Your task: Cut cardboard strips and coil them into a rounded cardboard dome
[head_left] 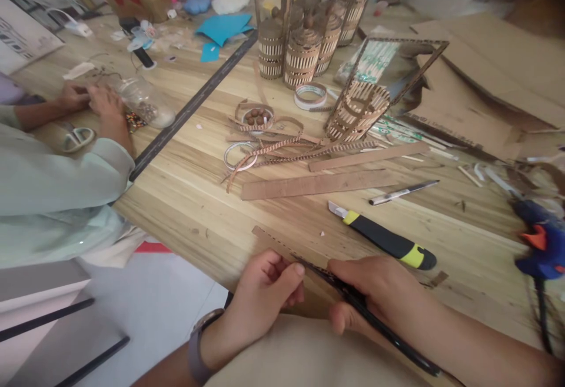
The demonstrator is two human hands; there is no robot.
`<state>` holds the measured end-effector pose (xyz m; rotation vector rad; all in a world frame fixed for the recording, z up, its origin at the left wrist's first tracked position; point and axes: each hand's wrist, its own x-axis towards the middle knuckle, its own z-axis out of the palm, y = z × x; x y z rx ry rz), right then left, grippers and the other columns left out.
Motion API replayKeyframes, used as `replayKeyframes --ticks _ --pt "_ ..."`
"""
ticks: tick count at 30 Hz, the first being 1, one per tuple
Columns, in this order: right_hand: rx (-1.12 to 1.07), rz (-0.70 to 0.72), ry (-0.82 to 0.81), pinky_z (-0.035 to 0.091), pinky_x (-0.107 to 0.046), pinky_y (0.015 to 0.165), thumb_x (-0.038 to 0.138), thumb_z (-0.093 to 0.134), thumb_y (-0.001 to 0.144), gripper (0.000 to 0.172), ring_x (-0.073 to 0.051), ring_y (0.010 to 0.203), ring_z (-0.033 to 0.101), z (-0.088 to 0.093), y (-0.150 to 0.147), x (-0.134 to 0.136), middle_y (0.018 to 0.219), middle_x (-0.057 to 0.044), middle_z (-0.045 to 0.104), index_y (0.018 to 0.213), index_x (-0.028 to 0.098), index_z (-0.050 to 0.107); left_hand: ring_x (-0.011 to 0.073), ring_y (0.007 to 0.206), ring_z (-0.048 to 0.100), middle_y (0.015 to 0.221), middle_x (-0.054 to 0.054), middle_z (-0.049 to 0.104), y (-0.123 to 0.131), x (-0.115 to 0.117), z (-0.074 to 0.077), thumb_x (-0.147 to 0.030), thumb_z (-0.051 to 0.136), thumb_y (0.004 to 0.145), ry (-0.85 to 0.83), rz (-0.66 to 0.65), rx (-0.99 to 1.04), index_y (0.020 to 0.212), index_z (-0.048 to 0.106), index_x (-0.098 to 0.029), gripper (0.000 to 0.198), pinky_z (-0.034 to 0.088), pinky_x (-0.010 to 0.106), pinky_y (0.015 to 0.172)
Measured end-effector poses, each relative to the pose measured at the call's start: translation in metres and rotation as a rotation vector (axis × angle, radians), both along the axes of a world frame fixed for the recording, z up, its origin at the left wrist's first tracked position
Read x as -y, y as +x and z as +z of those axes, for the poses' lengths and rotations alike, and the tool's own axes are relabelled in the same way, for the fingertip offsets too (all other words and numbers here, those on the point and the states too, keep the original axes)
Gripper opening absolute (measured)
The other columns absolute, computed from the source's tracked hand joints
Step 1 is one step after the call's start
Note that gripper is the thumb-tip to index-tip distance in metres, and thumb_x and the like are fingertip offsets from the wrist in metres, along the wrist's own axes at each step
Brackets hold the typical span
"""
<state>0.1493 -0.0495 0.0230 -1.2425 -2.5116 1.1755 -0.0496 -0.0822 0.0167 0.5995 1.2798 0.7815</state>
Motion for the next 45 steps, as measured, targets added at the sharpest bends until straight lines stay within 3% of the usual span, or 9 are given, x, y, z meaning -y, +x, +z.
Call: replayKeyframes --ticks 5,10,19,27,37,45 --pt "0.057 0.026 0.070 0.024 -0.026 0.048 0.063 0.052 0.090 0.049 -0.012 0.045 0.045 0.006 0.001 0.001 0.049 0.003 0.050 0.064 0.022 0.047 0.0075 0.045 0.045 0.048 -0.003 0.056 -0.003 0.002 0.002 -0.073 0.072 0.066 0.084 0.105 -0.066 0.061 0.050 -0.019 0.058 0.035 0.020 0.045" --pt "0.081 0.026 0.050 0.025 -0.025 0.049 0.068 0.054 0.085 0.050 -0.013 0.049 0.048 0.010 0.000 0.001 0.053 0.002 0.053 0.067 0.021 0.053 0.0077 0.043 0.045 0.048 -0.002 0.058 -0.003 0.004 0.003 -0.071 0.072 0.067 0.084 0.047 -0.031 0.062 0.051 -0.019 0.057 0.036 0.021 0.044" --pt "-0.003 -0.008 -0.074 0.030 -0.027 0.051 0.064 0.047 0.092 0.049 -0.015 0.050 0.055 0.004 0.001 0.004 0.053 0.000 0.058 0.069 0.022 0.058 0.0069 0.043 0.045 0.051 -0.001 0.061 -0.002 0.004 0.001 -0.077 0.070 0.065 0.067 0.019 0.023 0.064 0.051 -0.018 0.062 0.036 0.020 0.044" --pt "0.046 0.001 -0.015 0.028 -0.026 0.049 0.067 0.053 0.087 0.050 -0.013 0.048 0.050 0.009 -0.002 0.003 0.052 0.002 0.052 0.067 0.022 0.054 0.0071 0.044 0.047 0.053 -0.001 0.061 -0.002 0.007 0.003 -0.077 0.071 0.064 0.046 0.003 0.030 0.064 0.051 -0.018 0.062 0.036 0.020 0.045" --pt "-0.012 -0.039 -0.109 0.027 -0.023 0.047 0.065 0.054 0.088 0.051 -0.010 0.047 0.046 0.016 -0.008 0.001 0.052 0.004 0.051 0.064 0.020 0.055 0.0078 0.045 0.047 0.053 0.000 0.062 -0.001 0.007 0.003 -0.074 0.072 0.066 0.040 -0.044 0.047 0.065 0.052 -0.018 0.059 0.038 0.021 0.046" --pt "0.062 -0.013 -0.073 0.026 -0.024 0.048 0.071 0.053 0.086 0.055 -0.011 0.047 0.043 0.014 -0.006 0.002 0.050 0.004 0.046 0.064 0.021 0.052 0.0090 0.048 0.050 0.054 -0.001 0.060 -0.003 0.005 0.002 -0.072 0.070 0.071 0.114 0.063 -0.022 0.065 0.053 -0.018 0.057 0.040 0.020 0.046"
